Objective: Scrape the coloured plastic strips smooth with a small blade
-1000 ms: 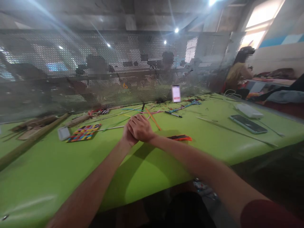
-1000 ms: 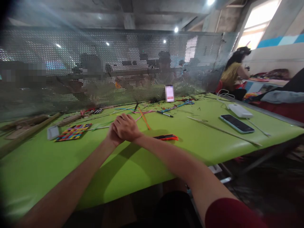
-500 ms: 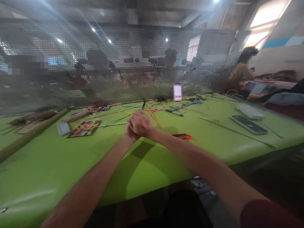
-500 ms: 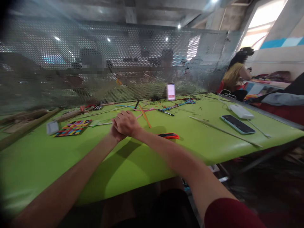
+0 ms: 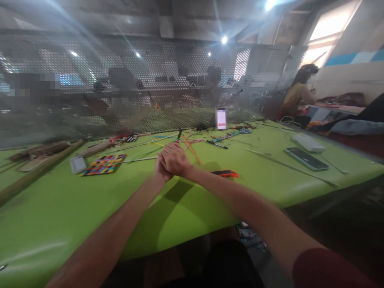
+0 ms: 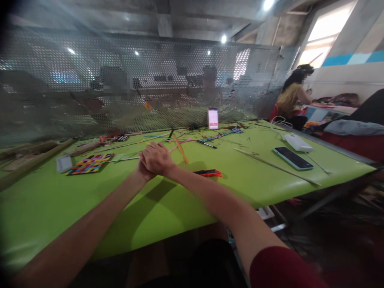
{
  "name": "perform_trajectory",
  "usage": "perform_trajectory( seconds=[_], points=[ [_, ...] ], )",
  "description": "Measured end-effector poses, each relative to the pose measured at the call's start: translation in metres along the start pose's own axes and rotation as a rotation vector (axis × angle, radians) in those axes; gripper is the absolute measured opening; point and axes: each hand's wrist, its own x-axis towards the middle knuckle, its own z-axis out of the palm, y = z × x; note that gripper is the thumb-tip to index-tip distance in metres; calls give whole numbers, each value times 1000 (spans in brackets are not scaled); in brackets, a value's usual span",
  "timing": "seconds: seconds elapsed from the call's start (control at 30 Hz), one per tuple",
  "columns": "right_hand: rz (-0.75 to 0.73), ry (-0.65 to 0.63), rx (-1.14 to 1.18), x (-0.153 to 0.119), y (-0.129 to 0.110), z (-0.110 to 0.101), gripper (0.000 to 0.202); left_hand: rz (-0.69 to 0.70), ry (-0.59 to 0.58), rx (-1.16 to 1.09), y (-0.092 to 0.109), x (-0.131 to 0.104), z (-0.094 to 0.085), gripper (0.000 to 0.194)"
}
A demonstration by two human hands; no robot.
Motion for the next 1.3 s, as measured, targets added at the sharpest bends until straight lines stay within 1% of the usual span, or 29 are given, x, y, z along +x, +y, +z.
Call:
perform_trajectory(
  seconds=[0.1,0.13,0.27,0.37,0.43,0.5,0.57,0.67,0.77,0.87,0.97,1.07,1.13,1.2,1.3],
  points=[
    [14,6,-12,-2,0,0,37,17,106,1,0,-4,11,33],
    [22,21,-19,-3,0,1,35,27,123,1,1,-5,15,33],
    [17,89,-20,-5,5,4,31,51,137,10,5,-9,31,27],
    [-6,139,-19,-5,8,4,31,68,123,10,8,-10,35,28],
    [13,186,-10,-4,9,1,31,90,101,1,8,-11,37,31],
    [32,226,23,-3,8,-3,30,123,41,-7,9,-13,38,30],
    [-6,251,72,-2,6,-7,30,148,-42,-7,11,-16,40,29],
    [-108,258,122,-1,4,-11,31,112,-133,-6,16,-22,45,37],
    [-143,242,120,0,8,-14,31,56,-173,-3,21,-28,50,47],
    [-133,224,79,0,14,-17,33,13,-185,14,24,-31,51,49],
    [-98,206,45,0,13,-21,41,-19,-193,21,22,-28,47,46],
    [-52,234,99,0,1,-25,38,11,-174,-4,16,-22,44,44],
    [-32,262,164,1,-9,-26,34,42,-160,-23,13,-20,44,46],
    [-6,273,215,2,-17,-25,32,62,-140,-30,13,-21,48,49],
    [52,272,234,0,-21,-21,30,64,-102,-31,17,-28,56,54]
  ],
)
